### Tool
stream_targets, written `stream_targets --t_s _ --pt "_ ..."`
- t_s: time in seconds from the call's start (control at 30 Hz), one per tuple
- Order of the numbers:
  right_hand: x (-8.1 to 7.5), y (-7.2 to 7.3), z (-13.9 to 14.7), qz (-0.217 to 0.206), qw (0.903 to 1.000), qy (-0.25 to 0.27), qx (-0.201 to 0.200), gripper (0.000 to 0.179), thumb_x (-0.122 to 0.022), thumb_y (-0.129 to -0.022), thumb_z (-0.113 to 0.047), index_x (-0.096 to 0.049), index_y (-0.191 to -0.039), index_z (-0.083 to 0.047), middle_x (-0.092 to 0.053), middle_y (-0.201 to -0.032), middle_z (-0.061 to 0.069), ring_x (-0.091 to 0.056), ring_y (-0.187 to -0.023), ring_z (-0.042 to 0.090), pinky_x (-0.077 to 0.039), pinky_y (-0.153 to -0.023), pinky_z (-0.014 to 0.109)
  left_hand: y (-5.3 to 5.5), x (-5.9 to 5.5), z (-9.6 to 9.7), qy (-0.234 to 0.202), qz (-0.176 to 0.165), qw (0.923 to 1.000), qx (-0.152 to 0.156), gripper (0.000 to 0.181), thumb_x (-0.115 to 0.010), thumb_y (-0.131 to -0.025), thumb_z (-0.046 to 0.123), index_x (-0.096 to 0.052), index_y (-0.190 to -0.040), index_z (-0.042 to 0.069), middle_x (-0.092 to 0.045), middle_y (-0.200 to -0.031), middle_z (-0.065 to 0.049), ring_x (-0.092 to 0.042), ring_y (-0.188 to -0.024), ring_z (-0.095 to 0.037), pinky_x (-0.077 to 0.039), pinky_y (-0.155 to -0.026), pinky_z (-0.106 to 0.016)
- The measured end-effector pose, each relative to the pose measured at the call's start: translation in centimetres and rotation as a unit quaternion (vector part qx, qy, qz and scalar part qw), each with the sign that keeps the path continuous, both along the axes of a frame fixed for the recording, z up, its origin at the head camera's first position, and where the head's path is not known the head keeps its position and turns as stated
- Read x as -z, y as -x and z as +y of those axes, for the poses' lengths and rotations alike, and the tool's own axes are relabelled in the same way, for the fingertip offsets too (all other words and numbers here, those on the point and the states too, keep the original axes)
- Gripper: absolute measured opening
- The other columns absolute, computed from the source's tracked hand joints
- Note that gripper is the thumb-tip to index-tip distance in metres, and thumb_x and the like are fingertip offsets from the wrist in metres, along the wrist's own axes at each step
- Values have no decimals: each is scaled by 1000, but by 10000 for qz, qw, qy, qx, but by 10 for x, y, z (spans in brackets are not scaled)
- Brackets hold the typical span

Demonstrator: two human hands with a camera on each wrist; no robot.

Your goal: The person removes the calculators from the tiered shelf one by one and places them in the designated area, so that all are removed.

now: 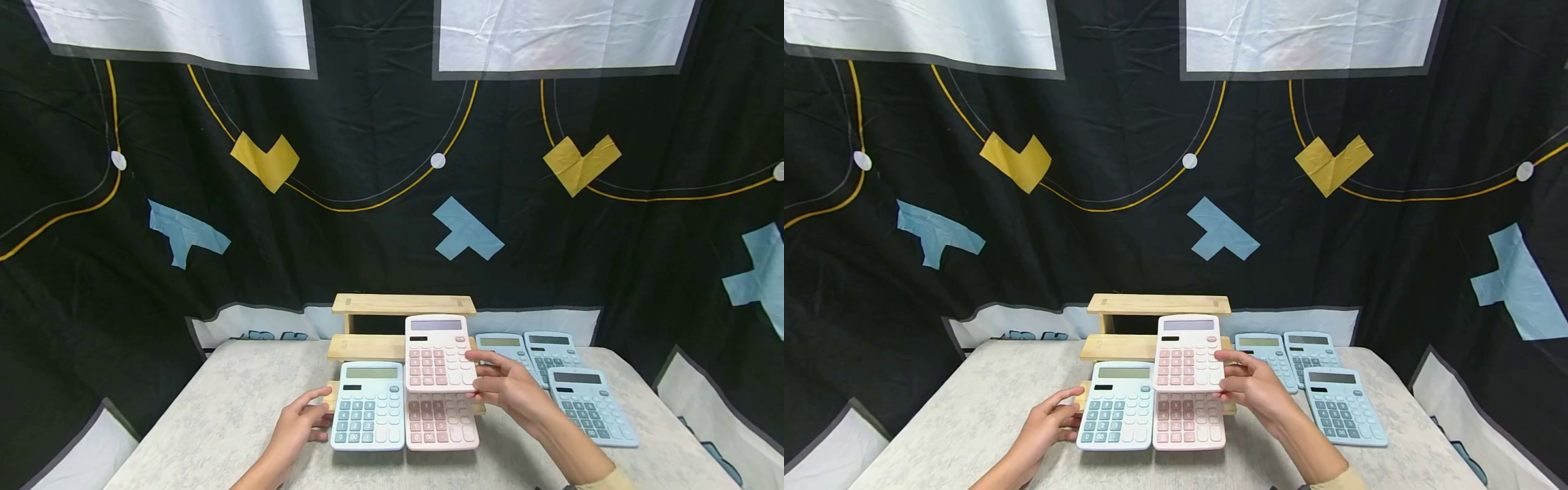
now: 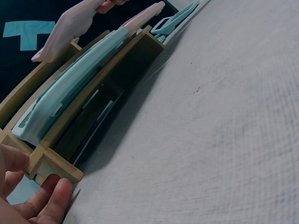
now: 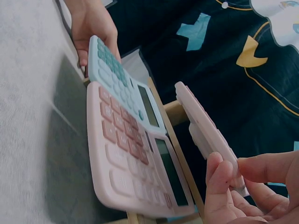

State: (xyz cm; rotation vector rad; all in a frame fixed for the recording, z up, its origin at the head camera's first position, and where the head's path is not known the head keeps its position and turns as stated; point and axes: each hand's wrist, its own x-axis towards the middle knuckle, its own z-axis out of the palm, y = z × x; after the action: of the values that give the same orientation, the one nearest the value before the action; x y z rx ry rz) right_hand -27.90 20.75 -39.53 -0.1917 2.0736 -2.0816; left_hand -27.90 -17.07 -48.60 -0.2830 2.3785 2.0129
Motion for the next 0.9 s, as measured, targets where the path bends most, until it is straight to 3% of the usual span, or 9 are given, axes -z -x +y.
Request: stream_targets --t_s 0.27,0.73,0.9 --pt "1 -5 17 -211 9994 -76 264 62 -64 -89 0 -44 -147 -3 -60 -120 18 -68 -91 29 -57 -79 32 1 0 1 28 -8 10000 -36 44 -56 -100 19 -54 -142 4 -69 -98 -11 -67 -81 -18 -60 -69 -37" --pt "7 -13 50 -222 9992 -11 335 65 -61 -90 0 -37 -150 0 -62 -119 14 -70 -90 28 -57 -78 29 0 -1 2 43 -62 10000 -33 44 -56 -100 20 -54 -141 5 -70 -99 -11 -67 -82 -18 -60 -69 -36" --pt "9 -15 58 -405 9973 -101 597 64 -60 -91 0 -37 -151 -1 -63 -121 14 -70 -92 29 -58 -79 31 0 -1 1 50 -64 10000 -4 46 -57 -100 21 -53 -142 5 -69 -99 -11 -67 -83 -18 -60 -70 -36"
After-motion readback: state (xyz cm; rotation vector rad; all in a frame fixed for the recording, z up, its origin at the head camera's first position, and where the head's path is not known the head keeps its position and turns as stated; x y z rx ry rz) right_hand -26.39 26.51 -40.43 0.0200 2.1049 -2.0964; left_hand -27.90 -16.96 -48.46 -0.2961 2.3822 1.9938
